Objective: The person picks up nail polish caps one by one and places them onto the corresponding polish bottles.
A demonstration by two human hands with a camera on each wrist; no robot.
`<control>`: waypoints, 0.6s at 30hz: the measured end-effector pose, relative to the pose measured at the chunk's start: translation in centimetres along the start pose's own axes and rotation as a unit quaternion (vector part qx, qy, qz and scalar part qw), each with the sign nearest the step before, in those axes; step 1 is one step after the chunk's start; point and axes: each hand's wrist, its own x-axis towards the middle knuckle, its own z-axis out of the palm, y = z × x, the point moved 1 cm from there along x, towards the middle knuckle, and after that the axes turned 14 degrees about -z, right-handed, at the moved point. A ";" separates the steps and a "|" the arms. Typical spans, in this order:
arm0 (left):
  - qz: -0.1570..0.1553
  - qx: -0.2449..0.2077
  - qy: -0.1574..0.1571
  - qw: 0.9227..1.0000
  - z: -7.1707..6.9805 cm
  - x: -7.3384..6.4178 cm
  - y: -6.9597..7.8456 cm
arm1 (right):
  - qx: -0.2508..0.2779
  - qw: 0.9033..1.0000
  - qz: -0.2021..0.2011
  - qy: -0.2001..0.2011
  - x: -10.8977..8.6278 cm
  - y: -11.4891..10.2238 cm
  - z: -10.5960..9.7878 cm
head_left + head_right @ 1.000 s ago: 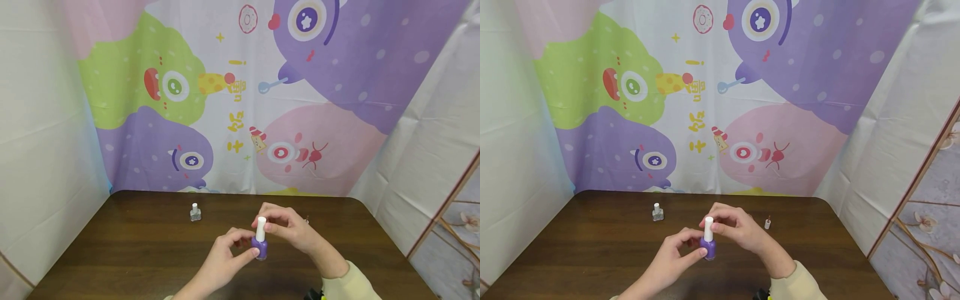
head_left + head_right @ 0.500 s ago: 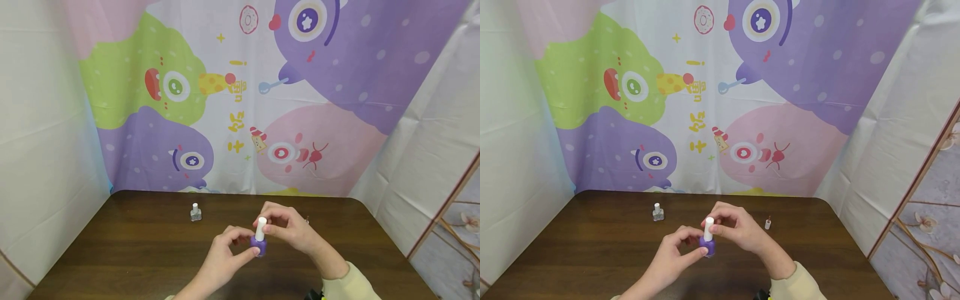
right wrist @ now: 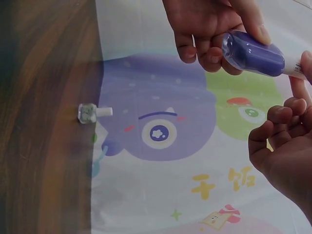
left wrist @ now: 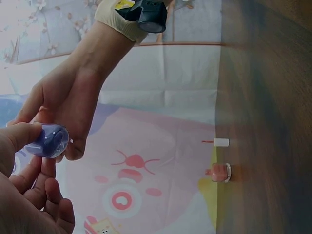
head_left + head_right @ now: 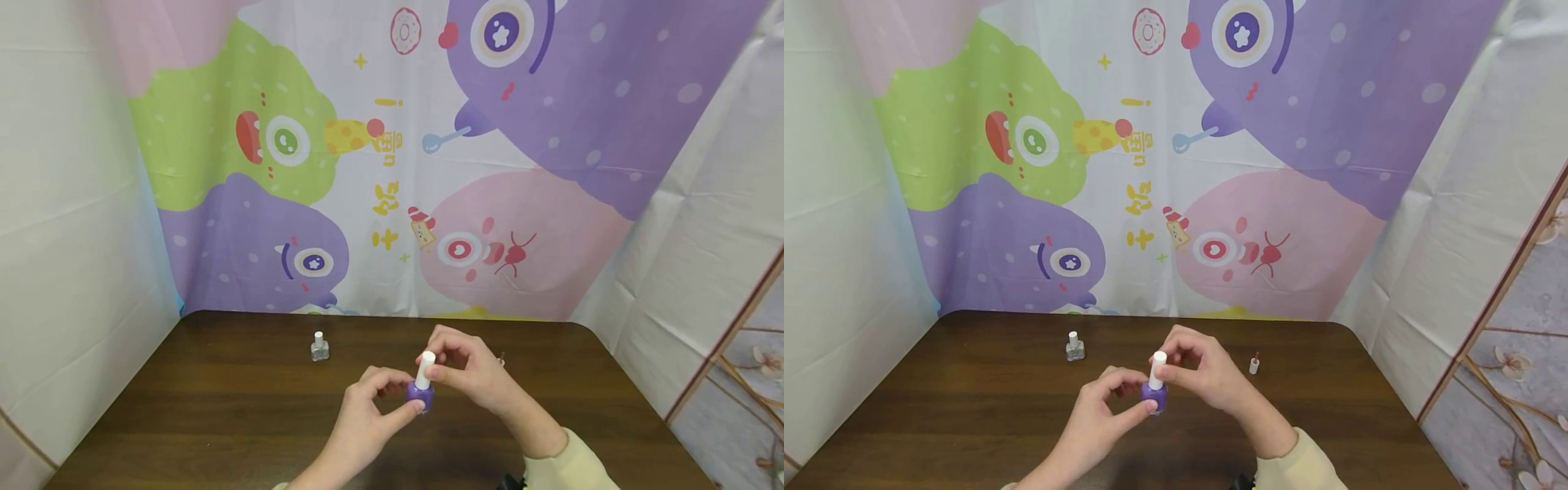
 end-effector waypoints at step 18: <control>0.001 -0.011 0.024 1.000 0.5 0.2 0.0 | -0.040 0.997 0.018 0.060 0.0 0.2 0.7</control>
